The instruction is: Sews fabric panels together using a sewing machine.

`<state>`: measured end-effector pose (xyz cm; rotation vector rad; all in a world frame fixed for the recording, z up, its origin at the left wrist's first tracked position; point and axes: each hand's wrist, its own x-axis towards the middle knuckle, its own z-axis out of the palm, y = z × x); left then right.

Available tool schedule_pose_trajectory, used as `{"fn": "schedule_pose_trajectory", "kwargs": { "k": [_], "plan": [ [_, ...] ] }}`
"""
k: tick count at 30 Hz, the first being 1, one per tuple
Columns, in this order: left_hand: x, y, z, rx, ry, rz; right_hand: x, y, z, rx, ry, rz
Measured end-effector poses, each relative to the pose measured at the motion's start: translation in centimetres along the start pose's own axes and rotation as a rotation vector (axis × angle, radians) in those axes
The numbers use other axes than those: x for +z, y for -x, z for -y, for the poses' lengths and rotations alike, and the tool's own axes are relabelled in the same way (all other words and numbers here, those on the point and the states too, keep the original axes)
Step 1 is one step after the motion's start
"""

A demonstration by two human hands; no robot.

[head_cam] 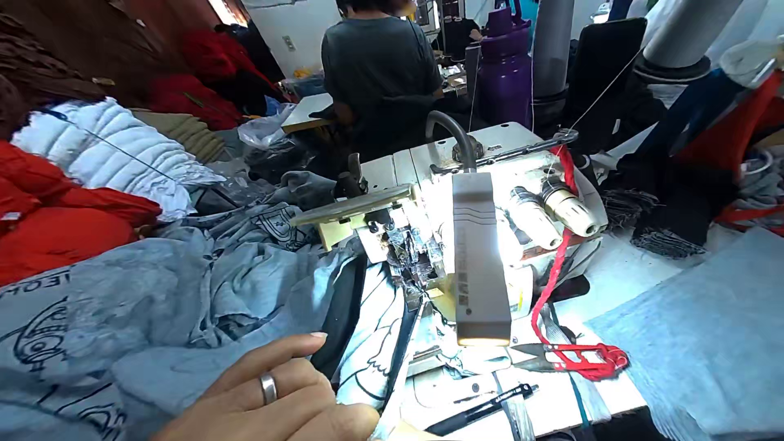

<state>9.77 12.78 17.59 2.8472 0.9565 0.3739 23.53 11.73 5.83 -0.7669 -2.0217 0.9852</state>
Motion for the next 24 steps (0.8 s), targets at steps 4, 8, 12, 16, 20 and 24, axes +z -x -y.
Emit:
{"fn": "schedule_pose_trajectory", "kwargs": {
  "k": [4, 8, 12, 16, 20, 24],
  "plan": [
    [0.7, 0.8, 0.4, -0.003, 0.044, -0.022, -3.2, 3.4, -2.8, 0.001, 0.117, -0.037],
    [1.0, 0.9, 0.1, -0.005, 0.016, -0.05, -8.2, 4.5, -2.9, -0.182, 0.322, -0.331],
    [1.0, 0.5, -0.5, 0.0, -0.057, -0.056, -9.5, 1.8, -3.4, -0.414, 0.477, -0.361],
    [0.9, 0.3, -1.0, 0.017, -0.108, -0.025, -9.8, 0.4, -2.7, -0.559, 0.395, -0.131],
    [1.7, -0.2, -1.3, 0.063, -0.114, 0.027, -10.2, 1.8, -2.7, -0.631, 0.457, -0.114],
    [2.0, -0.9, -1.3, 0.021, -0.111, 0.151, -8.1, 4.5, -5.2, -0.539, 0.36, -0.289]
  ]
}}
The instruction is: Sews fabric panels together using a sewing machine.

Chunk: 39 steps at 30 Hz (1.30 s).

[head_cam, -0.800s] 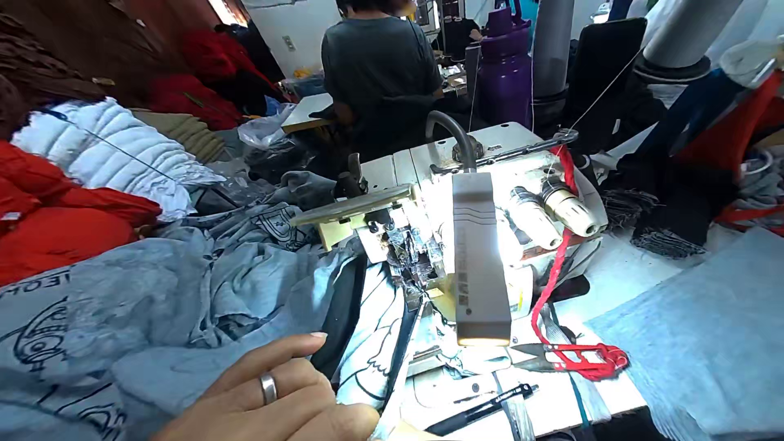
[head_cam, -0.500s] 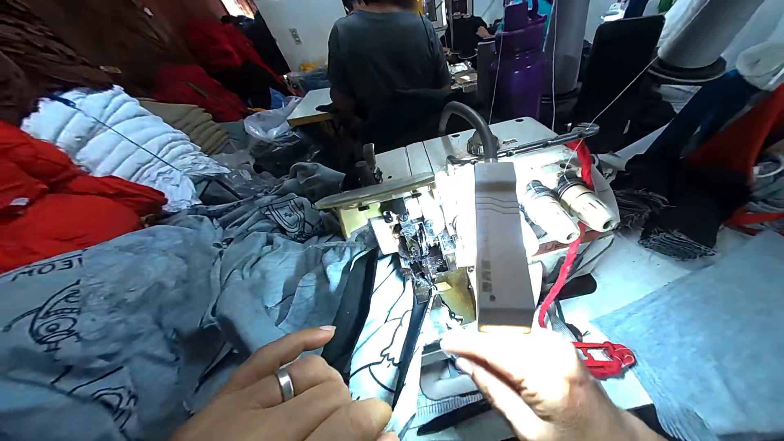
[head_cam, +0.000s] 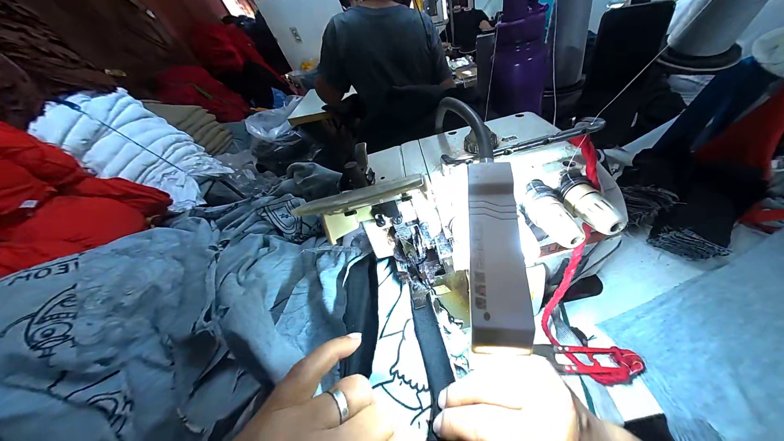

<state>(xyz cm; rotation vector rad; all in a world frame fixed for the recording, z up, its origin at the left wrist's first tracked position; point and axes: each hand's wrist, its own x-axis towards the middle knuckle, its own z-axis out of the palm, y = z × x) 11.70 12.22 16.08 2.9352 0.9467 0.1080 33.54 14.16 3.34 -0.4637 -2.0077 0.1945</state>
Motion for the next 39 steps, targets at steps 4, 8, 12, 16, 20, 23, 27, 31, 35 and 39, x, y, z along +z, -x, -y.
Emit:
{"fn": "schedule_pose_trajectory", "kwargs": {
  "k": [4, 8, 12, 16, 20, 23, 27, 31, 35, 39],
  "plan": [
    [-0.8, 0.1, 0.3, -0.006, -0.033, 0.058, 1.3, 0.9, -0.2, 0.09, -0.097, -0.065],
    [-1.7, 0.3, 0.6, -0.03, -0.085, 0.003, 1.5, -0.5, -1.0, 0.114, -0.151, -0.083],
    [-2.2, 0.8, 0.3, -0.16, -0.123, -0.04, 1.4, -1.3, -1.6, 0.159, -0.194, -0.064],
    [-1.9, 1.5, 0.0, -0.155, -0.097, -0.137, 0.7, -2.2, -1.4, 0.216, -0.124, 0.034],
    [-1.4, 1.7, -0.2, -0.117, -0.061, -0.279, -0.2, -4.7, -0.1, 0.056, -0.046, 0.112],
    [-0.7, 1.7, -0.3, -0.186, -0.039, -0.404, -0.4, -6.5, 1.5, 0.017, -0.022, 0.009],
    [1.6, 0.7, -0.9, -0.454, -0.017, -0.387, 0.1, -7.1, 1.2, 0.137, -0.012, -0.169],
    [7.6, -1.3, 1.4, -0.5, -0.206, -0.699, 0.4, -7.2, 1.3, 0.152, 0.057, -0.2],
    [6.7, 0.1, 2.7, -0.337, -0.319, -0.675, -0.2, -5.4, 1.8, 0.138, 0.052, -0.155],
    [6.1, 1.6, 2.1, -0.201, -0.262, -0.483, 0.0, -1.6, 3.1, 0.193, -0.053, -0.093]
  ]
}}
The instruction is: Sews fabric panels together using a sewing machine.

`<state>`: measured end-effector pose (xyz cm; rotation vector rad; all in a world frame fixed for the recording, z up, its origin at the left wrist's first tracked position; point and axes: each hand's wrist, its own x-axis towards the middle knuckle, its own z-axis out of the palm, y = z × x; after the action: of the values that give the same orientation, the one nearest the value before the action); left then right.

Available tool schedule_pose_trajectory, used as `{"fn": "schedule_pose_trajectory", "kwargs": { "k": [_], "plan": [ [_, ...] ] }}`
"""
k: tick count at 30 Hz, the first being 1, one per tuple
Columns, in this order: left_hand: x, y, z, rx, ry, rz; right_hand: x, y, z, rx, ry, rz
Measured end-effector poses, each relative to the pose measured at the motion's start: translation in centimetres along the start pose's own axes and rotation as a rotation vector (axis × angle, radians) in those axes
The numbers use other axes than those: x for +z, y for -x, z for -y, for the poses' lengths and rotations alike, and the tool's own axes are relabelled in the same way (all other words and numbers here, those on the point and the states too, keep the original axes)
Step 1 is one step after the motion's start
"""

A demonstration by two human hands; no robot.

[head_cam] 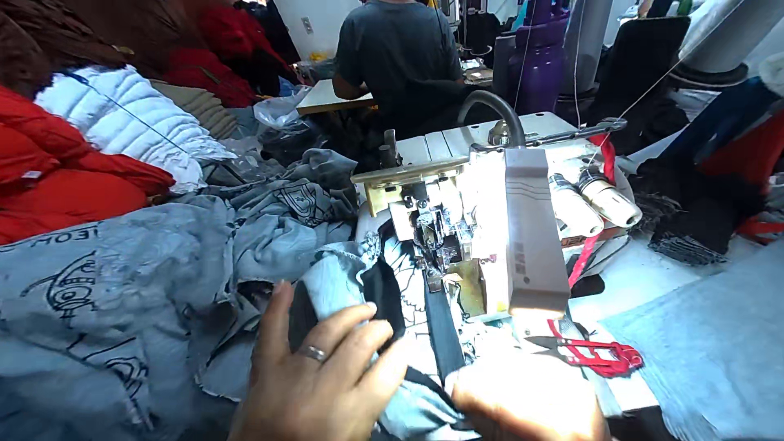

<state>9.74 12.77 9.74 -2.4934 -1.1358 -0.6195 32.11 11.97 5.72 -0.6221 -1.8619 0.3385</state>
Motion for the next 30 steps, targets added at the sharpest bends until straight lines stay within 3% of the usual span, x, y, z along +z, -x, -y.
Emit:
{"fn": "schedule_pose_trajectory", "kwargs": {
  "k": [4, 9, 14, 20, 23, 26, 30],
  "plan": [
    [0.1, 0.4, 0.0, 0.013, 0.013, 0.084, 0.9, 2.1, -1.1, 0.026, 0.051, 0.017],
    [1.1, -0.6, 1.8, 0.06, -0.014, 0.004, 1.9, 0.4, -3.8, -0.066, 0.188, -0.062],
    [1.8, -1.3, 2.9, 0.089, -0.025, -0.009, 2.0, -0.9, -4.4, 0.12, 0.153, -0.02],
    [0.2, -1.7, 4.7, 0.061, 0.128, 0.113, 1.7, -1.3, -4.3, 0.239, 0.175, -0.01],
    [-1.5, -2.8, 7.2, -0.021, 0.246, 0.006, 1.6, -1.1, -4.3, 0.238, 0.214, 0.007],
    [-1.6, -5.4, 9.0, -0.036, 0.149, -0.138, 2.1, -0.9, -4.6, 0.21, 0.248, -0.024],
    [1.0, -7.2, 10.3, 0.087, 0.064, 0.022, 2.5, -0.7, -4.8, 0.147, 0.32, -0.037]
  ]
}}
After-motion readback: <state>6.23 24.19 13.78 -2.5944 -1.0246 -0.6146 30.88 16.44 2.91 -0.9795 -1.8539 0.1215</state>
